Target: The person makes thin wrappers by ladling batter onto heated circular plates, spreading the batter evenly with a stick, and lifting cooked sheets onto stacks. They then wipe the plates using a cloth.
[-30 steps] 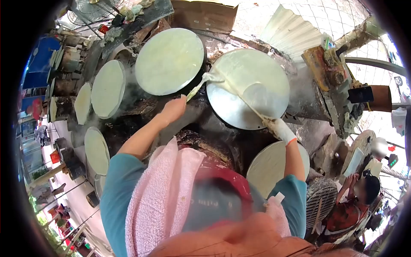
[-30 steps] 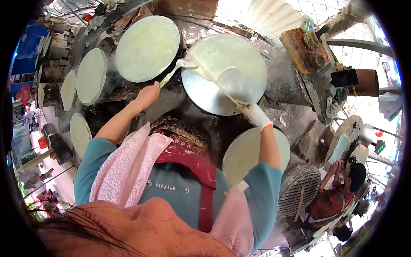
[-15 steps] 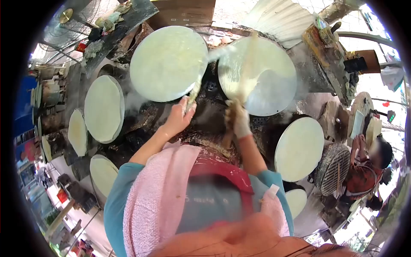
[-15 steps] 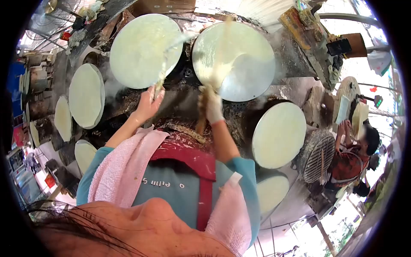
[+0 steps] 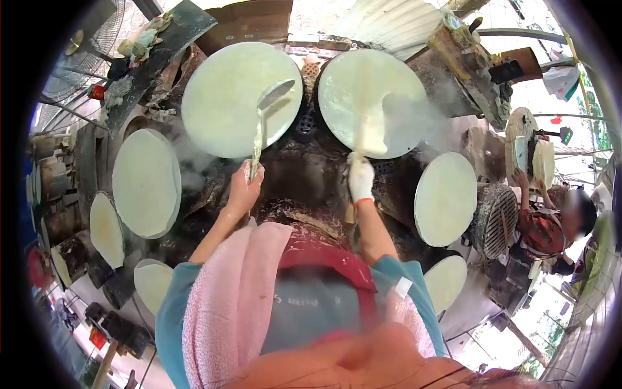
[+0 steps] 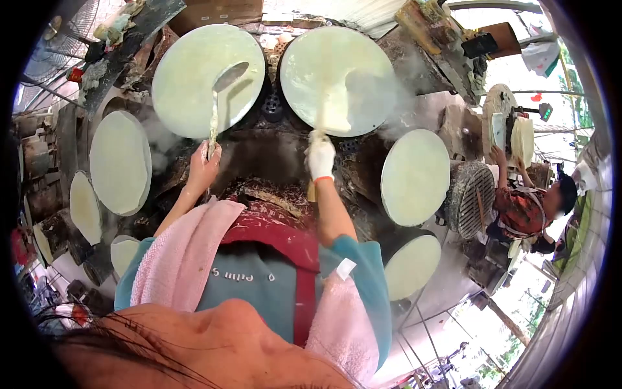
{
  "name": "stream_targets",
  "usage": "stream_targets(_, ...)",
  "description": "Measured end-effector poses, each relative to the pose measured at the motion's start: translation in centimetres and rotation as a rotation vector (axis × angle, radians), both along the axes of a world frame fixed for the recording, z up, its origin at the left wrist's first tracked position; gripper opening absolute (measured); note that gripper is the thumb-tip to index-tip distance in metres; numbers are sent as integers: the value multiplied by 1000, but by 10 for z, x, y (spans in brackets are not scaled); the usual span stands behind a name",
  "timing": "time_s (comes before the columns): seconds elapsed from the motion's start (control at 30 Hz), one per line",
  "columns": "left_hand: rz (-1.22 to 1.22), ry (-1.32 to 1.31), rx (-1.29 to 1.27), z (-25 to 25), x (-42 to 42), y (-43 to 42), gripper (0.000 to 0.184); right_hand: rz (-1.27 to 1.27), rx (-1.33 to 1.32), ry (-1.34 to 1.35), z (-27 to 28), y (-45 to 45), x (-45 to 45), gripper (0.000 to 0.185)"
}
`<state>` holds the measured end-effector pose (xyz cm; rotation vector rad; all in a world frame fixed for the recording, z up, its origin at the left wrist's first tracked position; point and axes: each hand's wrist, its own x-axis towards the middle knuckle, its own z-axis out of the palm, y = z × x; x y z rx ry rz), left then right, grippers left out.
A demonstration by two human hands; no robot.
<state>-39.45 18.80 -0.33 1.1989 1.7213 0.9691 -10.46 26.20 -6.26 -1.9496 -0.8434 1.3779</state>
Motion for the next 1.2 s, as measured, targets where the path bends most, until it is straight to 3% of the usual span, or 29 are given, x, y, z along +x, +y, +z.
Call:
stream_targets(0.03, 10, -23, -4, 0, 5, -2, 11, 283, 181, -357, -16, -7, 2, 41)
stream_targets(0.07, 20, -44, -11, 0, 12, -5, 10, 463, 183, -596, -26, -12, 8, 38)
stream_targets(0.13, 39, -91, -17, -7, 26, -7, 8, 402, 22, -672, -23, -12, 38, 36)
stream_targets(0.2, 50, -144, -28, -16, 40, -12, 6, 265, 92, -704, -45, -3, 85, 37)
stream_targets(0.27, 85, -135, -45, -9, 61, -12, 6, 170, 141, -647, -33, 14, 115, 38)
stream_targets(0.33, 140, -181, -89, 6, 83, -10, 6, 135, 11, -377, -38, 28, 131, 39)
stream_targets(0.37, 179, -231, -128, 18, 94, -10, 6, 109, -27, -110, -28, 23, 125, 40)
stream_targets(0.4, 220, -283, -166, 26, 103, -11, 6, 177, -4, -121, -15, 15, 120, 41)
stream_targets(0.47, 265, -279, -149, 32, 117, -13, 7, 573, 276, -571, -36, -14, 121, 42)
stream_targets(0.5, 285, -273, -143, 34, 123, -13, 7, 667, 111, -612, -37, -19, 130, 40)
stream_targets(0.67, 321, -209, -152, 46, 152, -18, 7, 429, 148, -710, -33, 37, 197, 38)
stream_targets(0.73, 307, -207, -144, 49, 166, -15, 7, 400, 285, -495, -55, 57, 213, 42)
stream_targets(0.77, 295, -190, -157, 51, 169, -14, 6, 341, 214, -371, -34, 47, 199, 44)
stream_targets(0.8, 289, -191, -158, 52, 171, -11, 6, 465, 275, -478, -48, 28, 198, 44)
stream_targets(0.9, 283, -200, -176, 51, 178, -6, 7, 593, -75, -631, -47, -2, 202, 56)
stream_targets(0.93, 280, -198, -177, 50, 180, -5, 7, 530, -83, -711, -44, 4, 205, 54)
stream_targets(1.07, 279, -214, -197, 45, 186, -7, 7, 380, 146, -799, -42, 86, 221, 53)
stream_targets(1.17, 308, -235, -222, 45, 190, -17, 8, 522, 199, -1080, -58, 168, 241, 57)
stream_targets(1.2, 319, -226, -233, 42, 189, -21, 9, 545, 162, -1120, -46, 193, 239, 49)
